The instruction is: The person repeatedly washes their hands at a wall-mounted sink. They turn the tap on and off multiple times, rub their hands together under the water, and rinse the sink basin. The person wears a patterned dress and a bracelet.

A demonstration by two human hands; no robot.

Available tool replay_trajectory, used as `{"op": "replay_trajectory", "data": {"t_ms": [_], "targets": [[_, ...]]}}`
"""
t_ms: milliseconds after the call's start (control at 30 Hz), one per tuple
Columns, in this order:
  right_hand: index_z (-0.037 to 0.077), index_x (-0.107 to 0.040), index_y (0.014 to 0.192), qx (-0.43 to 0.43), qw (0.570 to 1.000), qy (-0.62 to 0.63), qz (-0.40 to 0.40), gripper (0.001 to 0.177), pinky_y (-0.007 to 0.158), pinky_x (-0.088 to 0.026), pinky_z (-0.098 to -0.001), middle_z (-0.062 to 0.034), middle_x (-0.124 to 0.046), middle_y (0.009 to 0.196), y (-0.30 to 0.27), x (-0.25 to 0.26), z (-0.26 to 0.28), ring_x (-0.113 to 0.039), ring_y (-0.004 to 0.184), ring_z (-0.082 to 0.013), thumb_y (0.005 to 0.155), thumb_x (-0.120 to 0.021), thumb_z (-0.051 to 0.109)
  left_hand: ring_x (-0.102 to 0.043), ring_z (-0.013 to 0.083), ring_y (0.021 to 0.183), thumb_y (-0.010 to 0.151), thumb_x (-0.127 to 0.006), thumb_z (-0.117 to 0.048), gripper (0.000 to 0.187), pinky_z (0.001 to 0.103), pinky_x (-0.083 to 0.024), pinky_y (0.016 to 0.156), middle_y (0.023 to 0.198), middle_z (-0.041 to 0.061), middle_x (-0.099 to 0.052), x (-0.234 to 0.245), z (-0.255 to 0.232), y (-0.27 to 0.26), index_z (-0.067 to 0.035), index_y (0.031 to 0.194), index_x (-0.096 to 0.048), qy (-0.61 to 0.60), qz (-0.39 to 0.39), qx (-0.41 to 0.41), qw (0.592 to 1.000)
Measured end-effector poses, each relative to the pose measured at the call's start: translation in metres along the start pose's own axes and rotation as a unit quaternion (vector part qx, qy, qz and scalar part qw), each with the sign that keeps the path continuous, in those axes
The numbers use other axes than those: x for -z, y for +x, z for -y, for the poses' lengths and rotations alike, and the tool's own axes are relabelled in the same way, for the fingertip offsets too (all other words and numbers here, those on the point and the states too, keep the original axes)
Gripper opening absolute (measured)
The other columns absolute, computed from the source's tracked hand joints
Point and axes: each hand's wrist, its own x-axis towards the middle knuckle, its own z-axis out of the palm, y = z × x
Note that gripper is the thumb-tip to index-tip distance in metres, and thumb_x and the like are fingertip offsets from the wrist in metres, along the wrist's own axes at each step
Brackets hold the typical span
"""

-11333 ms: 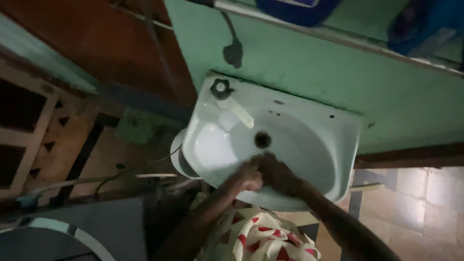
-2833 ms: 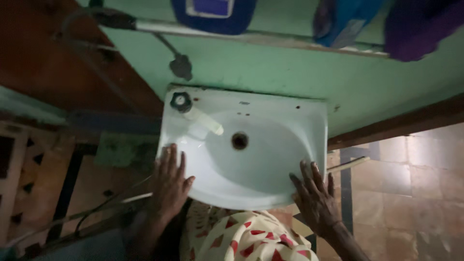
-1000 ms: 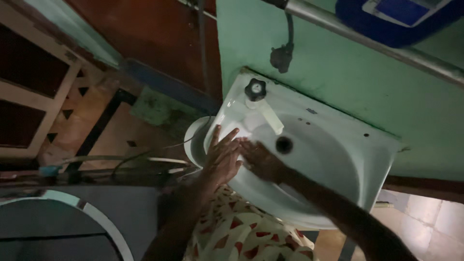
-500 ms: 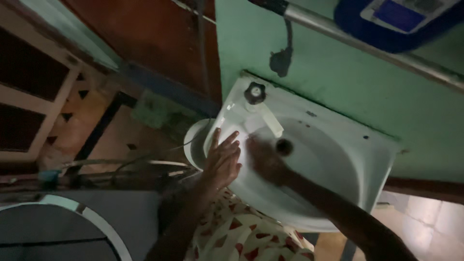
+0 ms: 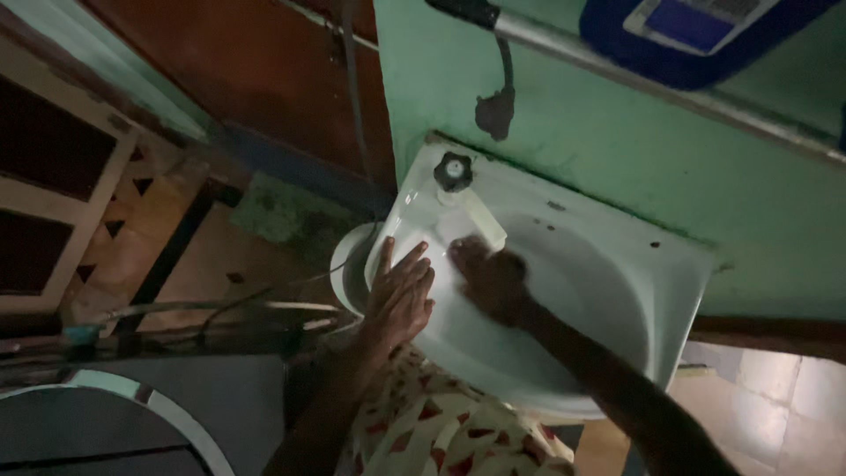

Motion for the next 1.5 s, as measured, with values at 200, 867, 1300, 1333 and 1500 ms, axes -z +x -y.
{"op": "replay_trajectory", "data": {"t_ms": [200, 867, 1300, 1333, 1500], "targets": [[0.003, -0.030, 0.164, 0.238, 0.938, 0.145, -0.208, 0.066, 0.119, -0.018, -0.0603, -0.0229, -0.024, 0.170, -0.011, -0.044, 0.013, -0.020, 0.157, -0.0392, 0.106, -0.055, 0.024, -0.041, 0.0289, 0.145, 0.080, -0.073, -0.027, 0.051, 0.062, -0.007, 0.125, 0.131, 0.017, -0.066, 0.002, -0.004, -0.001, 0.005, 0.120, -0.068, -0.002, -0.023, -0.009, 1.000], [0.002, -0.028, 0.157, 0.158, 0.966, 0.111, -0.174, 0.064, 0.120, -0.027, -0.0526, -0.0248, -0.025, 0.165, -0.009, -0.035, 0.028, -0.025, 0.152, -0.0376, 0.102, -0.050, 0.028, -0.047, 0.0302, 0.140, 0.074, -0.074, -0.023, 0.049, 0.063, -0.010, 0.123, 0.125, 0.016, -0.070, -0.015, 0.000, -0.006, 0.003, 0.116, -0.071, 0.006, -0.088, -0.035, 0.996], [-0.006, -0.041, 0.135, 0.007, 1.000, 0.002, 0.014, 0.064, 0.104, -0.044, -0.0508, -0.0307, -0.043, 0.144, -0.144, -0.076, -0.086, -0.053, 0.126, -0.0429, 0.097, -0.054, 0.044, -0.041, 0.0349, 0.142, 0.088, -0.061, -0.050, 0.062, 0.062, -0.009, 0.122, 0.136, 0.019, -0.062, -0.026, -0.009, -0.005, 0.004, 0.114, -0.070, 0.078, 0.078, -0.005, 0.994], [-0.010, -0.044, 0.127, 0.043, 0.995, -0.063, -0.059, 0.065, 0.096, -0.045, -0.0536, -0.0356, -0.044, 0.137, -0.139, -0.090, -0.089, -0.052, 0.122, -0.0479, 0.095, -0.058, 0.046, -0.043, 0.0389, 0.139, 0.085, -0.059, -0.057, 0.075, 0.063, -0.013, 0.119, 0.138, 0.023, -0.060, -0.040, -0.024, -0.004, 0.006, 0.124, -0.066, 0.084, 0.080, 0.010, 0.993], [-0.001, -0.053, 0.122, 0.094, 0.983, 0.157, 0.003, 0.036, 0.102, -0.049, -0.0489, -0.0211, -0.060, 0.124, -0.113, -0.101, -0.047, -0.063, 0.113, -0.0357, 0.100, -0.055, 0.028, -0.058, 0.0322, 0.128, 0.101, -0.042, -0.046, 0.052, 0.056, -0.043, 0.111, 0.136, 0.017, -0.064, -0.083, -0.074, 0.004, -0.006, 0.123, -0.067, -0.086, 0.316, -0.072, 0.942]]}}
